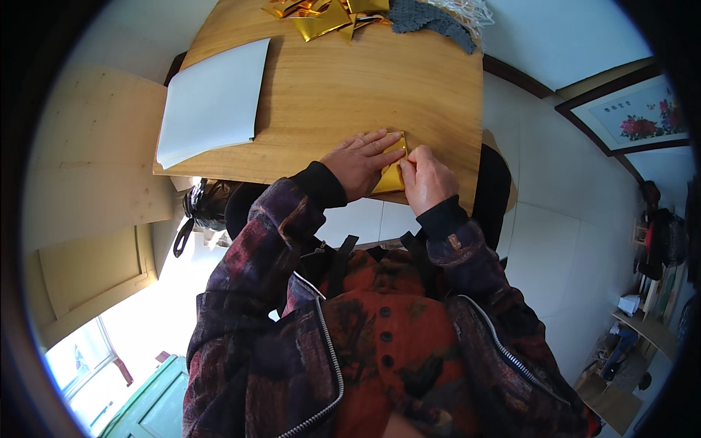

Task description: The person folds a gold-colored sheet of paper on a wooden table, repeatedly creasing edges and corners to form a triangular packet. They place the finished packet with others on the table and then pick up a new sheet to begin another fold.

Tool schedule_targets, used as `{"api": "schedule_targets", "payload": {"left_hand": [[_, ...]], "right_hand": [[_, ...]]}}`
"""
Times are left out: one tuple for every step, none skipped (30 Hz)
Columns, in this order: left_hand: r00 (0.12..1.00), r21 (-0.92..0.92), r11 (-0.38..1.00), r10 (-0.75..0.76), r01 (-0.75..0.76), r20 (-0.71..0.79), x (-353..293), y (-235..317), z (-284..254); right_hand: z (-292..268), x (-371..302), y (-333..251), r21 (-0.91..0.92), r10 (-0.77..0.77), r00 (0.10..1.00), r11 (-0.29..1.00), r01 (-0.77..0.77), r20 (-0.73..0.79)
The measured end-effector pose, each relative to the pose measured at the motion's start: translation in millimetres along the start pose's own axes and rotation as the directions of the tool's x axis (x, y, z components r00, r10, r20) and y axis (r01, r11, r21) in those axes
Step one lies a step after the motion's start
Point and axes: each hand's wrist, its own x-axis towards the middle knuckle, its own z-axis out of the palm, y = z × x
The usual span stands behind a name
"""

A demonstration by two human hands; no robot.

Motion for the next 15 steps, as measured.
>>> {"api": "schedule_targets", "payload": {"left_hand": [[1.000, -0.011, 1.000, 0.012, -0.013, -0.017, 0, -1, 0], [1.000, 0.001, 1.000, 0.003, -0.003, -0.005, 0, -1, 0], [1.000, 0.006, 1.000, 0.002, -0.002, 0.011, 0, -2, 0], [1.000, 0.003, 1.000, 0.006, -0.006, 0.022, 0, -3, 0], [1.000, -0.004, 1.000, 0.021, -0.021, 0.019, 0, -3, 0], [1.000, 0.004, 1.000, 0.015, -0.015, 0.024, 0, -3, 0], [1.000, 0.008, 1.000, 0.017, -0.017, 0.014, 0, -4, 1], [1.000, 0.010, 1.000, 0.008, -0.008, 0.026, 0, -4, 1], [1.000, 0.008, 1.000, 0.021, -0.021, 0.009, 1, -5, 2], [1.000, 0.004, 1.000, 0.020, -0.020, 0.014, 1, -5, 2], [1.000, -0.004, 1.000, 0.023, -0.023, 0.010, 0, -5, 3], [1.000, 0.005, 1.000, 0.021, -0.021, 0.011, 0, -5, 3], [1.000, 0.012, 1.000, 0.025, -0.025, 0.001, 0, -5, 4], [1.000, 0.018, 0.999, 0.028, -0.028, -0.010, 0, -5, 4], [1.000, 0.021, 0.999, 0.024, -0.024, -0.001, 0, -5, 3]], "right_hand": [[-1, -2, 1, 0.035, -0.038, 0.999, 0.999, 0.039, -0.030], [-3, -9, 1, -0.001, -0.073, 0.997, 0.997, 0.073, 0.019], [-3, -15, 2, -0.019, -0.194, 0.981, 0.981, 0.194, -0.006], [-3, -20, 3, -0.044, -0.315, 0.949, 0.949, 0.314, -0.030], [-3, -26, 4, -0.071, -0.418, 0.908, 0.907, 0.414, -0.037], [-3, -33, 5, -0.009, -0.464, 0.883, 0.885, 0.465, 0.070], [-1, -39, 6, -0.034, -0.449, 0.886, 0.890, 0.456, 0.117], [0, -44, 7, -0.060, -0.433, 0.887, 0.893, 0.447, 0.162], [2, -48, 8, -0.080, -0.413, 0.887, 0.896, 0.437, 0.208], [4, -49, 10, -0.099, -0.410, 0.880, 0.891, 0.442, 0.240], [5, -51, 12, -0.119, -0.418, 0.876, 0.883, 0.454, 0.242], [6, -52, 13, -0.132, -0.420, 0.874, 0.879, 0.459, 0.243], [7, -52, 14, -0.146, -0.422, 0.873, 0.874, 0.464, 0.244], [7, -52, 15, -0.156, -0.419, 0.872, 0.872, 0.464, 0.254], [7, -52, 15, -0.164, -0.415, 0.871, 0.870, 0.465, 0.264]]}}
